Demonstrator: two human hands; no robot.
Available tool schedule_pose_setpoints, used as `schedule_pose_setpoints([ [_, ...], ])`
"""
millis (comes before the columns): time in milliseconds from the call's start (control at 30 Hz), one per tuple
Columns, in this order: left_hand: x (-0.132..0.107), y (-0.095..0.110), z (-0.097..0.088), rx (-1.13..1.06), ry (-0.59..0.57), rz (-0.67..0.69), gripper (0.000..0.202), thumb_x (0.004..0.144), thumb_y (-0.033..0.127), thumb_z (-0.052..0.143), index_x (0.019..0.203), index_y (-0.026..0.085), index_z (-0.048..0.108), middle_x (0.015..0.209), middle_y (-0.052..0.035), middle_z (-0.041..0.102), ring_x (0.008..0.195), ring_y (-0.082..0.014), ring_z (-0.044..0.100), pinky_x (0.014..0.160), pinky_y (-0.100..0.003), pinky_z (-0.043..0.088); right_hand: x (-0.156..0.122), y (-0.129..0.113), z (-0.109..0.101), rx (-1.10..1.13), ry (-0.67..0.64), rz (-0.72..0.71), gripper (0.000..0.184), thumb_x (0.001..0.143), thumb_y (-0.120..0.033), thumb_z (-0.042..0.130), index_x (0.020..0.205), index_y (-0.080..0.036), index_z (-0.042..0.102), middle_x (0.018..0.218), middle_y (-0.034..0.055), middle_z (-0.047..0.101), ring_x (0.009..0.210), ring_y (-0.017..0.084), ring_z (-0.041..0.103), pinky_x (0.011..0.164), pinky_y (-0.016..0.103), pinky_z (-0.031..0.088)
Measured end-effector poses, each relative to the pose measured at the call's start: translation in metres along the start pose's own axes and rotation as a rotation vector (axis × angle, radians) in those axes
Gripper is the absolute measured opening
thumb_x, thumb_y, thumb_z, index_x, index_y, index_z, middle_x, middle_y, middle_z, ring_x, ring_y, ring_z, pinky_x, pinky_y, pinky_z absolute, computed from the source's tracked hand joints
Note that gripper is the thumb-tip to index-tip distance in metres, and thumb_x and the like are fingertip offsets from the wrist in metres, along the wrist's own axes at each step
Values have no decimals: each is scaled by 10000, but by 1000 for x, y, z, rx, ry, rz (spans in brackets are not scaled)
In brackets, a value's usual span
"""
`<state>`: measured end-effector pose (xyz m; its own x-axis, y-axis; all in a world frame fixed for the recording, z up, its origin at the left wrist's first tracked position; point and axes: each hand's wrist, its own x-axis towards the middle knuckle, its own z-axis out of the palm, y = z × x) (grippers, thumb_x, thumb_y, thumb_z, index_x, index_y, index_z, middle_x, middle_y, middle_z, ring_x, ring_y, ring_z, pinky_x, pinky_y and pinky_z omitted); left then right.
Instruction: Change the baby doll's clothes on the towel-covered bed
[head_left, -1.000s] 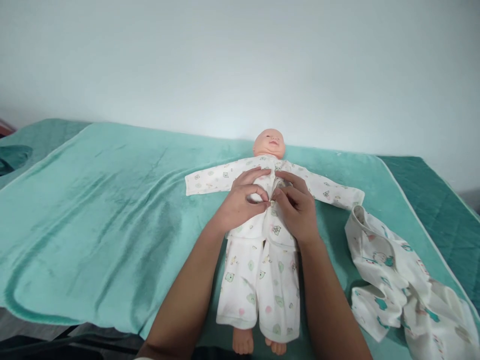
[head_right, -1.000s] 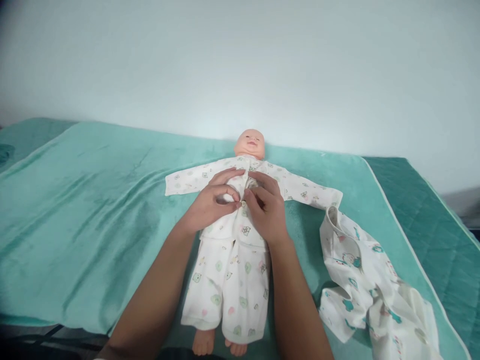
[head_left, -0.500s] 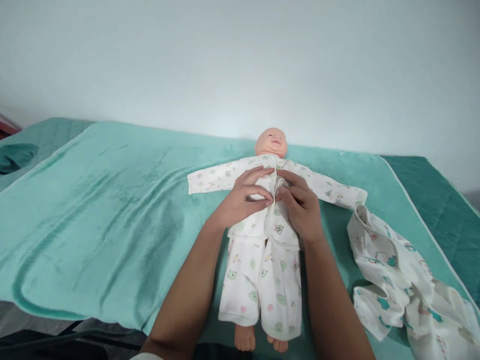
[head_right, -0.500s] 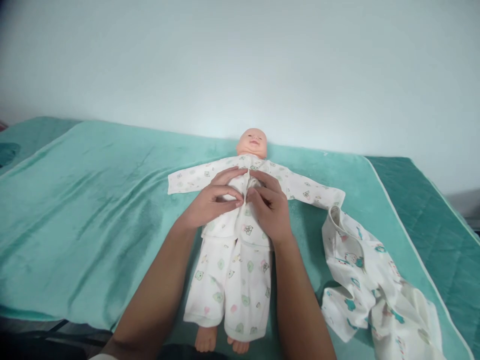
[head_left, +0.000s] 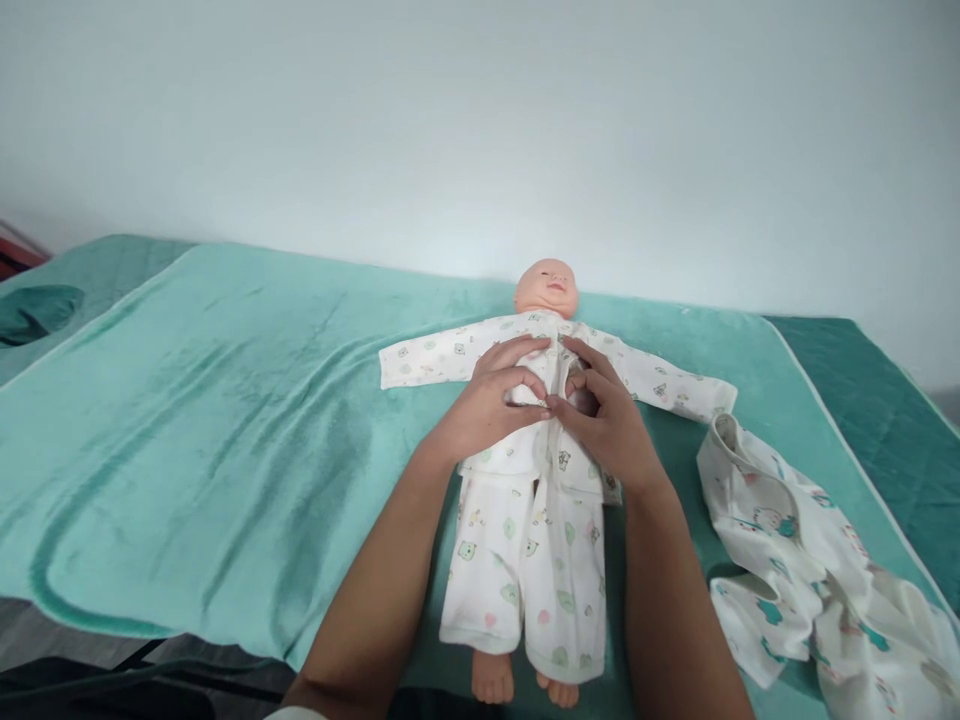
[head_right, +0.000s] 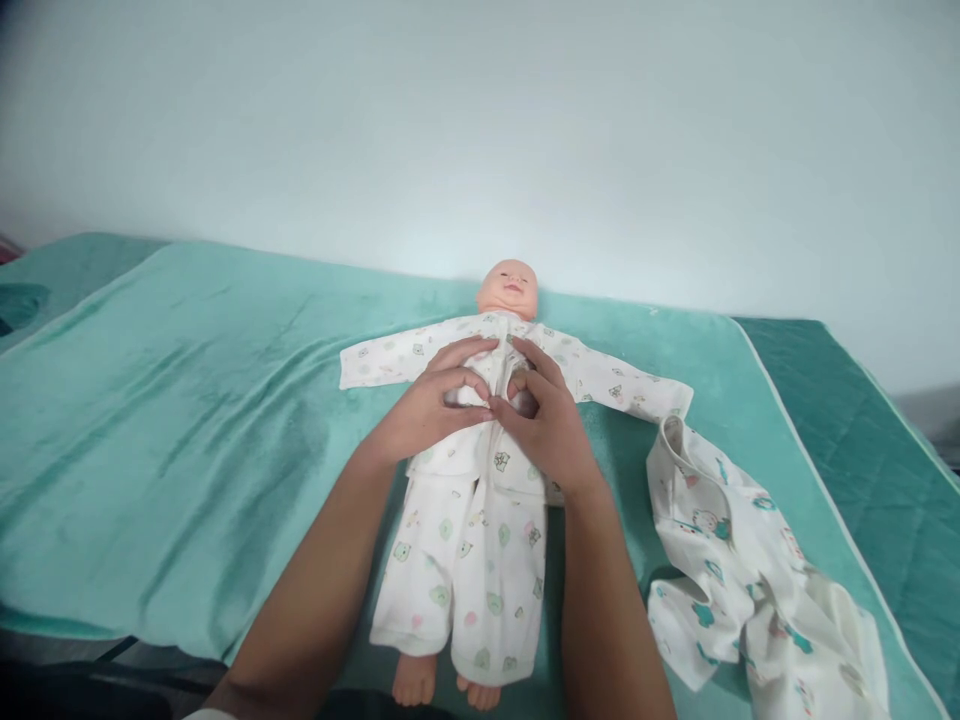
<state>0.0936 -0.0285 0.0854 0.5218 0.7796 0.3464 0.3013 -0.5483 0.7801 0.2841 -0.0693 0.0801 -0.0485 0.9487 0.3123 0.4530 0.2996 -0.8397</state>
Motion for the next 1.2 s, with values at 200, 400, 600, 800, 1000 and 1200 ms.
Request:
schedule_pose_setpoints([
  [200, -2, -3, -3, -178, 73, -73, 111, 828, 254, 747, 793, 219, 648, 1472, -27, 550, 1418, -251, 458, 1195, -479, 373, 6, 31, -16, 335, 557, 139, 220, 818, -331, 694, 775, -201, 521, 1323, 82, 643, 1202, 258, 612, 1053, 466, 476],
  [400, -3, -36, -24, -557, 761, -376, 207, 842, 340, 682, 786, 185, 557, 1151, -77, 700, 1046, -195, 691, 966, -373, 540, 6, 42, -37, 83, 1114, 86, 93, 831, -241, 645, 897, -214, 585, 1253, 100, 642, 1163, 222, 613, 1071, 447, 454],
  [600, 1, -56, -21, -347, 960, -378, 164, 892, 354, 626, 901, 199, 573, 1097, -49, 680, 1051, -151, 650, 963, -313, 503, 5, 38, -10, -41, 658, -18, 260, 898, -287, 609, 1146, -213, 626, 1315, 95, 617, 1235, 233, 582, 1034, 449, 494],
  [800, 15, -61, -7, 298, 469, -246, 120, 916, 300, 623, 1006, 224, 644, 1258, -57, 656, 1257, -225, 534, 1111, -397, 389, 20, 64, -1, -385, 352, -53, 392, 963, -270, 443, 1312, -187, 600, 1334, 115, 629, 1292, 263, 538, 1108, 485, 424],
  [1000, 20, -66, -11, 571, 322, -288, 154, 972, 296, 516, 882, 216, 612, 1350, -33, 624, 1233, -234, 553, 1069, -406, 386, 42, 77, -13, -723, 225, -93, 432, 973, -203, 352, 1305, -147, 623, 1344, 131, 630, 1235, 302, 548, 1066, 481, 417],
  [1200, 23, -69, -21, 706, 368, -503, 199, 974, 248, 432, 1036, 200, 615, 1112, -92, 692, 1045, -243, 640, 929, -372, 446, 60, 77, -25, -916, 96, 55, 433, 971, -204, 359, 1273, -189, 670, 1192, 132, 685, 1072, 302, 609, 879, 399, 459],
])
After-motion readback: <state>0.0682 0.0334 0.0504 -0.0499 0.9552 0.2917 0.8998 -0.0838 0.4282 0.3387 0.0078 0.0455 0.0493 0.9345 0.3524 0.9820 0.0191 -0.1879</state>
